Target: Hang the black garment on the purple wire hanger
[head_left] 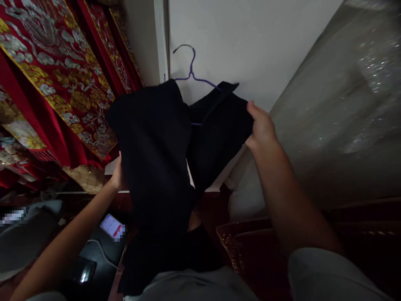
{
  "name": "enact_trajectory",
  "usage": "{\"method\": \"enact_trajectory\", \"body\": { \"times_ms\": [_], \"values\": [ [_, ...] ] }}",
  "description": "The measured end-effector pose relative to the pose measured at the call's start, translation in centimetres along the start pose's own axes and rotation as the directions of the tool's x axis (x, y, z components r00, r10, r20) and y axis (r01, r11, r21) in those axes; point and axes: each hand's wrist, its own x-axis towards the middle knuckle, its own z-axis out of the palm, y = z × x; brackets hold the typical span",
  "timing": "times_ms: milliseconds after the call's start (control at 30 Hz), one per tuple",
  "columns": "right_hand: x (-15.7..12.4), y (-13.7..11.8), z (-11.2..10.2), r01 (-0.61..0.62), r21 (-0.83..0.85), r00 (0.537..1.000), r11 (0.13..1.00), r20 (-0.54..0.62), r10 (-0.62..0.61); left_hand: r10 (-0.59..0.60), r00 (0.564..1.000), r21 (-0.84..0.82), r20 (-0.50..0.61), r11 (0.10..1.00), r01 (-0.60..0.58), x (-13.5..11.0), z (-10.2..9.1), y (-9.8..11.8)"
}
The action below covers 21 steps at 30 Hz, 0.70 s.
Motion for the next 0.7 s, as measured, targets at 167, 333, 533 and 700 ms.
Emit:
{"method": "enact_trajectory", "body": {
  "times_ms": [167,333,533,700],
  "values": [
    [-1.3,-0.1,1.8,0.083,-0.024,0.996,0.996,0.043,-0.082,0.126,0.975,-0.145,-0.185,0.977,-0.153,-1.1,1.8,-2.1],
    [-2.7,0.3,-0.1,0.033,-0.101,0.999,0.994,0.011,-0.032,0.120,0.929,-0.043,-0.350,0.989,-0.144,-3.7,2.2,-5.3],
    [-1.5,0.3,0.9,0.069,-0.115,0.997,0.991,-0.029,-0.073,0.083,0.954,0.192,-0.288,0.981,-0.028,-5.3,3.2,-7.2],
    [-2.9,-0.6,3.1,0.029,-0.111,0.996,0.993,0.087,-0.019,0.160,0.905,0.158,-0.394,0.982,-0.104,-5.1,3.6,-6.4]
  ]
}}
